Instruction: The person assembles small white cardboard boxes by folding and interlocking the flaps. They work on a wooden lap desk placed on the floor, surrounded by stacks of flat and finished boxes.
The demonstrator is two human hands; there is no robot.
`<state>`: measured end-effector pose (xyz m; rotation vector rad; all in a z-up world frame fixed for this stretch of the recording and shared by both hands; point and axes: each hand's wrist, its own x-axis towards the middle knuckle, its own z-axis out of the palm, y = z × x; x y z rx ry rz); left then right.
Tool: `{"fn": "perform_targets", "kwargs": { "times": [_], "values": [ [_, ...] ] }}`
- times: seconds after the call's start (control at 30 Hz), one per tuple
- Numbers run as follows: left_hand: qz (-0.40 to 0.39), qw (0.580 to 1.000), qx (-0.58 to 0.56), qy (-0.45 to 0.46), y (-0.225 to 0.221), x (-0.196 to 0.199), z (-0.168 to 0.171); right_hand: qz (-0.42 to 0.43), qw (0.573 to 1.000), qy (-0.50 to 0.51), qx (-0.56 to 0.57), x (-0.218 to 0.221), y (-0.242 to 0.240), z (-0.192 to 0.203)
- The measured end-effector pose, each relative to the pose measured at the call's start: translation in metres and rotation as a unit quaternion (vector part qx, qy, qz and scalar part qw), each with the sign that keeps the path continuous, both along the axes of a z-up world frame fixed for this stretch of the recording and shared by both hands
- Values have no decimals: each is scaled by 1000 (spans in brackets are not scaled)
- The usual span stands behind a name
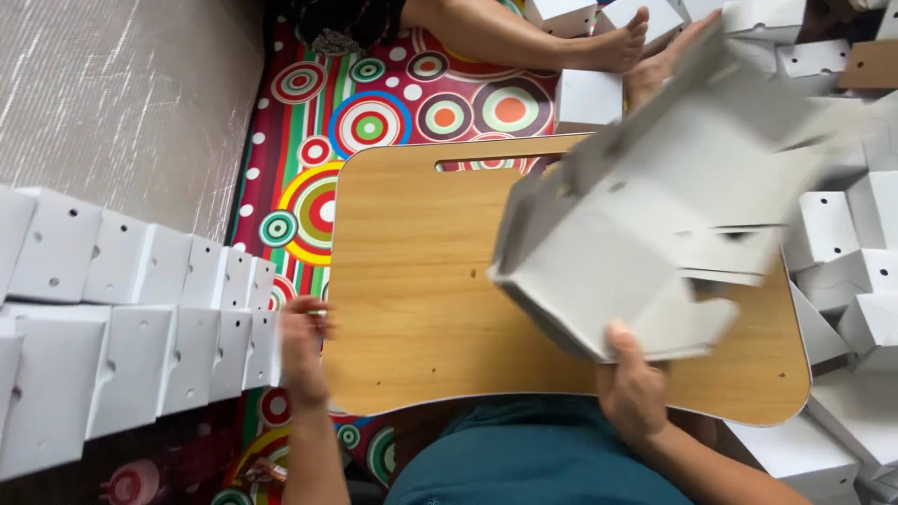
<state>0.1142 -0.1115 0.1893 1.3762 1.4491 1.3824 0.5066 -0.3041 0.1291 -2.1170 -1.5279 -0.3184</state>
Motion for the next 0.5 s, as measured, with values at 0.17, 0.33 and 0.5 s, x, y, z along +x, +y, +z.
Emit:
{"fn": "perform_targets", "kwargs": {
  "times": [0.17, 0.33, 0.5],
  "values": [
    [-328, 869, -369, -12, -47, 94, 58, 138, 523, 835, -100, -42, 30, 69],
    [-259, 876, -363, -186, -50, 111, 6, 329, 628, 657, -254, 17, 23, 109],
    [-267, 867, -338, -250, -50, 112, 9, 193, 860, 462, 101, 123, 51, 121]
  ]
}}
